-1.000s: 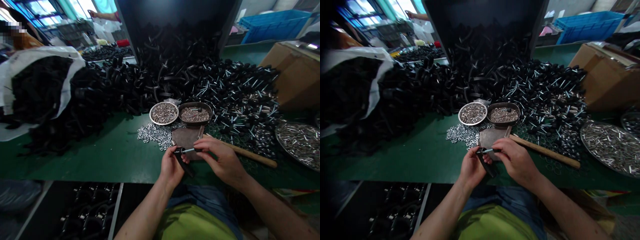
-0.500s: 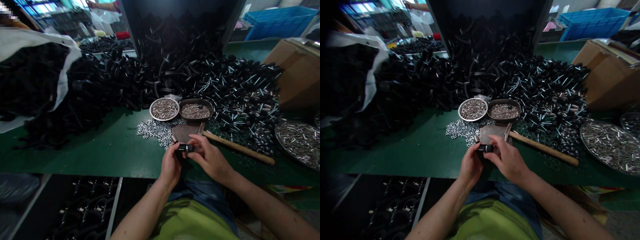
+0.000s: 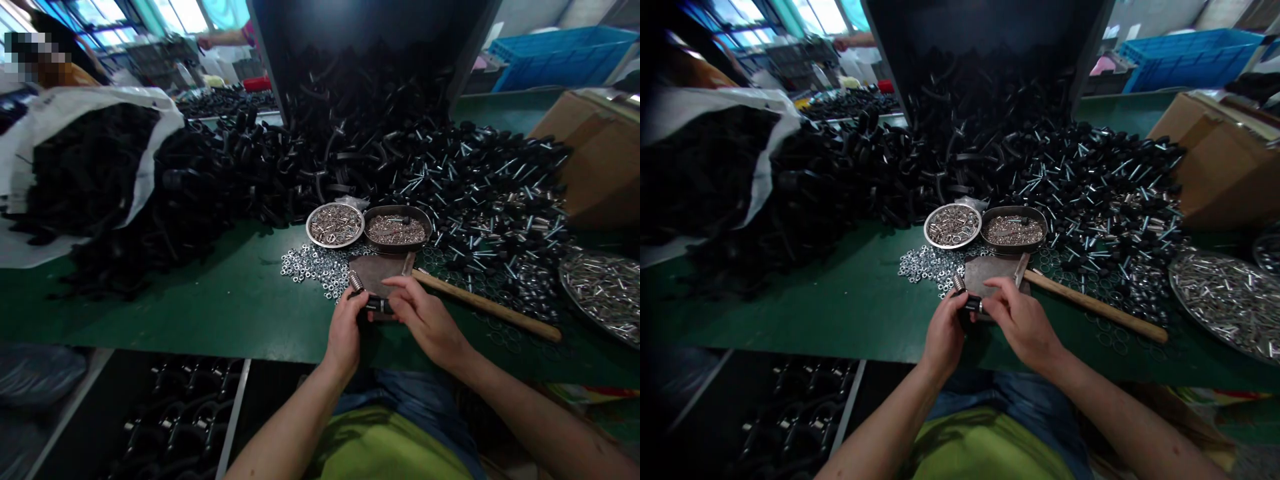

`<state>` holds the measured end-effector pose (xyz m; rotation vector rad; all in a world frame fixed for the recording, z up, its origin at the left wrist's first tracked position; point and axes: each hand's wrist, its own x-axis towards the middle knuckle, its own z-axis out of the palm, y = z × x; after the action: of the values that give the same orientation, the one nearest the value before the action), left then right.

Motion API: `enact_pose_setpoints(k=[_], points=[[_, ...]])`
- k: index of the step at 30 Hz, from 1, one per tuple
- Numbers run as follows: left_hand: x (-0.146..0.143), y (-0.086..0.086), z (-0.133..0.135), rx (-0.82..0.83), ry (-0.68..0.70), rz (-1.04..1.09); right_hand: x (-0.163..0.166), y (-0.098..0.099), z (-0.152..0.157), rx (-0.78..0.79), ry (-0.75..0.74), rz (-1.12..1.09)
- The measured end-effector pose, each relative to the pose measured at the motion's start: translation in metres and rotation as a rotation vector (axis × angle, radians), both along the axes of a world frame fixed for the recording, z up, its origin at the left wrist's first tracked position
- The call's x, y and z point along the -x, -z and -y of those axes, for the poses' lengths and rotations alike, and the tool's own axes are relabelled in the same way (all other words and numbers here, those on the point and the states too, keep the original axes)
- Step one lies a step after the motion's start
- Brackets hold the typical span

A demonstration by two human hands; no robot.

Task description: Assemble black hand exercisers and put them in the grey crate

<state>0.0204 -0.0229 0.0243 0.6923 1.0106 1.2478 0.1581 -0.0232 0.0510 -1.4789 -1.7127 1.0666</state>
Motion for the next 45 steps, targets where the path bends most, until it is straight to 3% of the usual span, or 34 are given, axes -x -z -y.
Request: enact_pose_setpoints(k=[3,5,7,10,12,14,17,20,24,29,34,38,41,45], points=[[0.001,-0.004,-0.003,-0.011,0.055,-0.103,0.006,0.003,-0.001,0.03,0.064,-0.159],[0.0,-0.007,-0.004,-0.038,0.023,-0.248,0.014,0.008,-0.003,0.25,0.133,-0.44],[-0.001,-0.007,-0.004,-0.066,-0.094,-0.418,0.021,0.013,-0.004,0.443,0.217,-0.704],[0.002,-0.003,-0.006,-0.098,-0.112,-0.57,0.022,0.02,-0.008,0.554,0.229,-0.796],[0.007,0.004,-0.008,-0.108,-0.008,-0.64,0.014,0.023,-0.017,0.55,0.114,-0.611],[0.012,0.011,-0.012,-0.131,0.07,-0.776,0.003,0.023,-0.035,0.451,-0.031,-0.291],[0.017,0.019,-0.017,-0.247,0.131,-1.032,-0.005,0.016,-0.077,0.08,-0.11,0.191],[0.016,0.021,-0.019,-0.414,0.21,-1.209,0.014,0.007,-0.126,-0.293,-0.132,0.506],[0.012,0.019,-0.019,-0.522,0.322,-1.37,0.061,0.006,-0.177,-0.384,-0.167,0.6],[0.014,0.019,-0.02,-0.518,0.383,-1.446,0.096,0.011,-0.207,-0.358,-0.202,0.68],[0.014,0.02,-0.02,-0.527,0.382,-1.484,0.096,0.007,-0.215,-0.314,-0.157,0.674],[0.015,0.021,-0.02,-0.527,0.379,-1.497,0.08,0.0,-0.209,-0.323,-0.13,0.551],[0.017,0.021,-0.02,-0.528,0.392,-1.495,0.059,-0.003,-0.189,-0.301,-0.131,0.404],[0.019,0.021,-0.021,-0.552,0.404,-1.474,0.021,0.005,-0.141,-0.122,-0.118,0.055]])
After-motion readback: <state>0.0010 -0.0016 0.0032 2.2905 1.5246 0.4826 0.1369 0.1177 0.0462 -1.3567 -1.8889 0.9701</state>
